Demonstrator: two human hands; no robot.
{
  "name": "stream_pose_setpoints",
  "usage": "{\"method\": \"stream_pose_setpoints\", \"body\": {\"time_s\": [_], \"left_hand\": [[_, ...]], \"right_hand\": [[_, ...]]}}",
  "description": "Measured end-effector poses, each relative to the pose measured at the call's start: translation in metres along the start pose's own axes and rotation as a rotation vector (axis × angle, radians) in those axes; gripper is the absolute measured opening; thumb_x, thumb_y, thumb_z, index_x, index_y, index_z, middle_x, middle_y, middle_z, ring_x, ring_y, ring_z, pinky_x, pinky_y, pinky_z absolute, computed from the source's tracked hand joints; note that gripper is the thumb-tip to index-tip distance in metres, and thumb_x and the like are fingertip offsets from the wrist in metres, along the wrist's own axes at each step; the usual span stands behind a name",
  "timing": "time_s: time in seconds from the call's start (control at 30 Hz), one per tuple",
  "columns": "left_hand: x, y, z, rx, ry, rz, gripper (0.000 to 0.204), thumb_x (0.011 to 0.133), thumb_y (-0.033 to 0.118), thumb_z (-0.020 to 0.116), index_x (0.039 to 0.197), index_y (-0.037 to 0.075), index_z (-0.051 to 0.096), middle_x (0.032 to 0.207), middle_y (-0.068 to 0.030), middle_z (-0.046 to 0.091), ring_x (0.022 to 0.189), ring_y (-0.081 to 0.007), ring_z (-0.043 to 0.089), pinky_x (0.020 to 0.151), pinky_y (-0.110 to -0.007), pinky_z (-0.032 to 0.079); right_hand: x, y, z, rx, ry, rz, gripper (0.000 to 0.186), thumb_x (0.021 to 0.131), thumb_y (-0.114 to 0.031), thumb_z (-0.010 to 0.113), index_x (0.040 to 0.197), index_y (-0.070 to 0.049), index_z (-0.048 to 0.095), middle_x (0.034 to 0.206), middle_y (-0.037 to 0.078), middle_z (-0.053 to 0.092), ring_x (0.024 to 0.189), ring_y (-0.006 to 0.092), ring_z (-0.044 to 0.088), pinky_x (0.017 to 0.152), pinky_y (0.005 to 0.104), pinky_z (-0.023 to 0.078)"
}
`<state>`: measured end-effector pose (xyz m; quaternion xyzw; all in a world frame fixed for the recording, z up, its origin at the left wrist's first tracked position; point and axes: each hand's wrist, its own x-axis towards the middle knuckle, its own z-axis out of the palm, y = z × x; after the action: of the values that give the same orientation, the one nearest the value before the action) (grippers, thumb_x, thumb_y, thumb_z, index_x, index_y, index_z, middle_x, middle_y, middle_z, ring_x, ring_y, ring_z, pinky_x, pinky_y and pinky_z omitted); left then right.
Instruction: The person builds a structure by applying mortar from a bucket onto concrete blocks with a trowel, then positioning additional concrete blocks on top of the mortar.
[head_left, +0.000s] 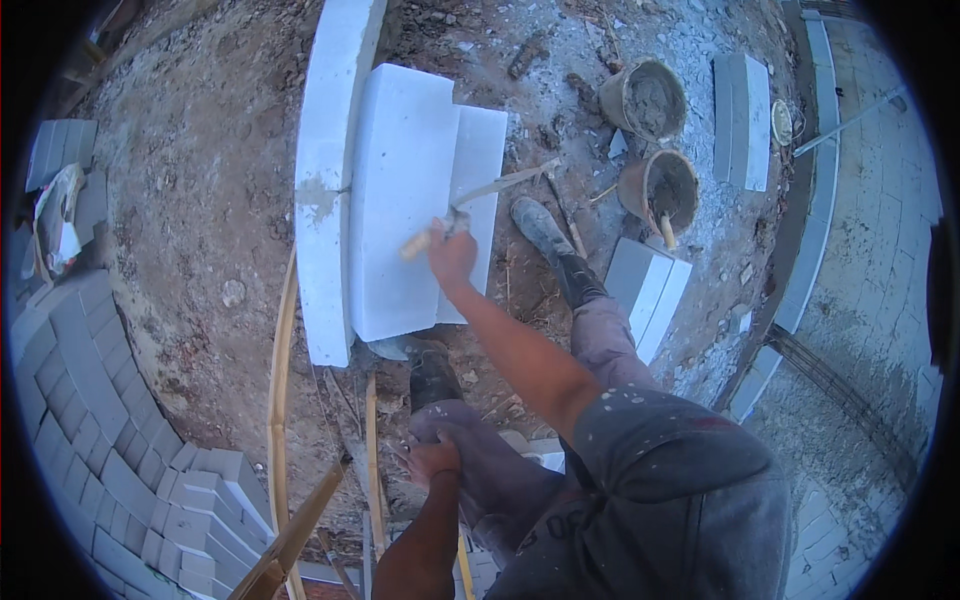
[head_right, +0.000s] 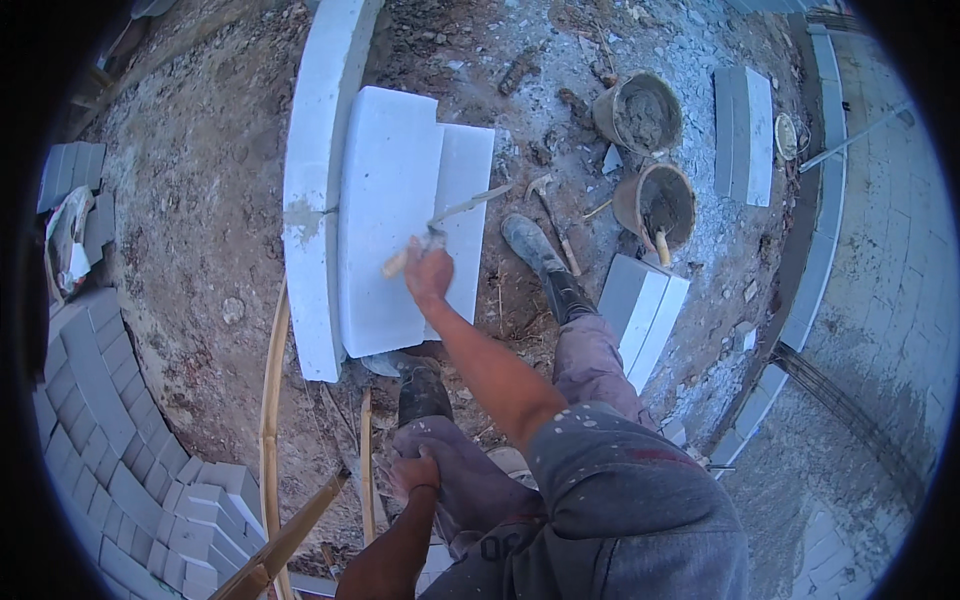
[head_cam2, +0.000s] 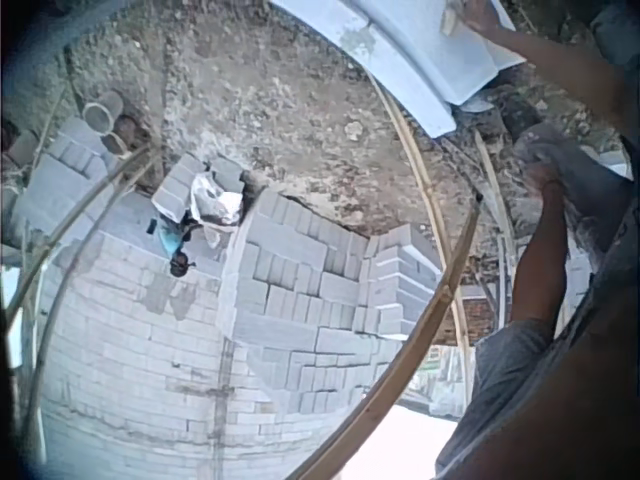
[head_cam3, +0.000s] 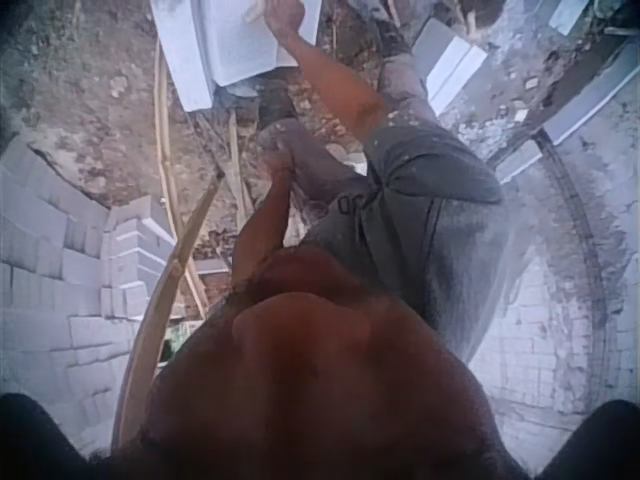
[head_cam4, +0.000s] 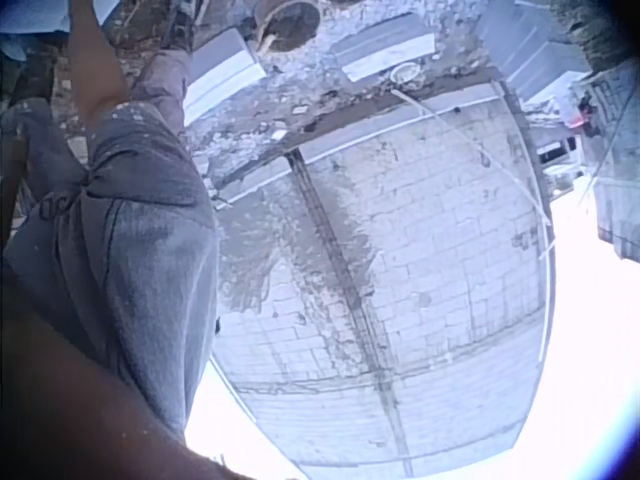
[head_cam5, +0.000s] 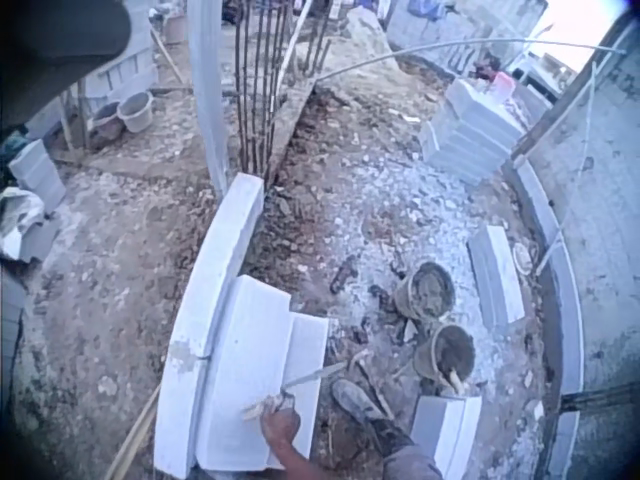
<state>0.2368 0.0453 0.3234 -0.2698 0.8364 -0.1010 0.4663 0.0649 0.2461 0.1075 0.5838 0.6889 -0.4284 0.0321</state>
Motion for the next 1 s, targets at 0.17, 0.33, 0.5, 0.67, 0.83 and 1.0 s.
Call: {"method": "stream_pose_setpoints", "body": {"time_s": [0.17,0.33,0.5,0.67,0.83,1.0], "left_hand": [[-0.014,0.022,0.008,0.159,-0.028,-0.030,0.081,0.083,0.047,0.066,0.151,0.013,0.040,0.163,-0.0127,0.024,0.149,-0.0315,0.025,0.119,-0.059,0.019],[-0.034,0.047,0.038,0.166,-0.032,-0.004,0.088,0.082,0.047,0.066,0.156,0.013,0.032,0.164,-0.0148,0.019,0.151,-0.0315,0.019,0.120,-0.060,0.014],[-0.040,0.065,0.076,0.117,-0.124,0.006,0.096,0.080,0.047,0.068,0.158,0.014,0.024,0.164,-0.0171,0.017,0.152,-0.0340,0.017,0.120,-0.060,0.013],[-0.044,0.083,0.110,0.129,-0.209,-0.078,0.103,0.079,0.042,0.074,0.161,0.019,0.016,0.165,-0.0178,0.015,0.151,-0.0381,0.018,0.119,-0.060,0.016],[-0.039,0.087,0.119,0.089,-0.248,-0.111,0.104,0.077,0.043,0.074,0.160,0.018,0.016,0.164,-0.0197,0.017,0.151,-0.0381,0.018,0.119,-0.062,0.015],[-0.035,0.088,0.112,0.067,-0.243,-0.098,0.105,0.075,0.044,0.073,0.160,0.017,0.017,0.162,-0.0228,0.018,0.151,-0.0390,0.018,0.119,-0.063,0.013]], "right_hand": [[0.064,0.091,-0.067,-0.064,0.171,0.194,0.037,0.084,-0.033,0.065,0.089,0.004,0.068,0.087,0.028,0.069,0.085,0.0445,0.068,0.077,0.0528,0.053],[0.198,0.133,-0.110,-0.370,0.384,-0.156,0.037,0.078,-0.028,0.070,0.079,0.008,0.067,0.079,0.028,0.068,0.077,0.0441,0.068,0.069,0.0494,0.053],[0.343,0.123,-0.062,0.028,0.258,0.175,0.034,0.074,-0.022,0.076,0.081,0.011,0.068,0.081,0.028,0.070,0.074,0.0379,0.071,0.065,0.0465,0.051],[0.431,0.132,-0.019,-0.115,0.275,0.068,0.029,0.079,-0.020,0.074,0.093,0.006,0.073,0.095,0.025,0.073,0.093,0.0408,0.072,0.077,0.0430,0.055],[0.455,0.141,-0.010,-0.382,0.146,0.160,0.043,0.078,-0.032,0.080,0.099,0.004,0.071,0.102,0.025,0.072,0.099,0.0373,0.070,0.085,0.0432,0.054],[0.483,0.172,-0.015,-0.443,-0.024,-0.026,0.035,0.081,-0.029,0.076,0.088,0.004,0.071,0.096,0.023,0.072,0.095,0.0341,0.071,0.079,0.0438,0.055]]}}
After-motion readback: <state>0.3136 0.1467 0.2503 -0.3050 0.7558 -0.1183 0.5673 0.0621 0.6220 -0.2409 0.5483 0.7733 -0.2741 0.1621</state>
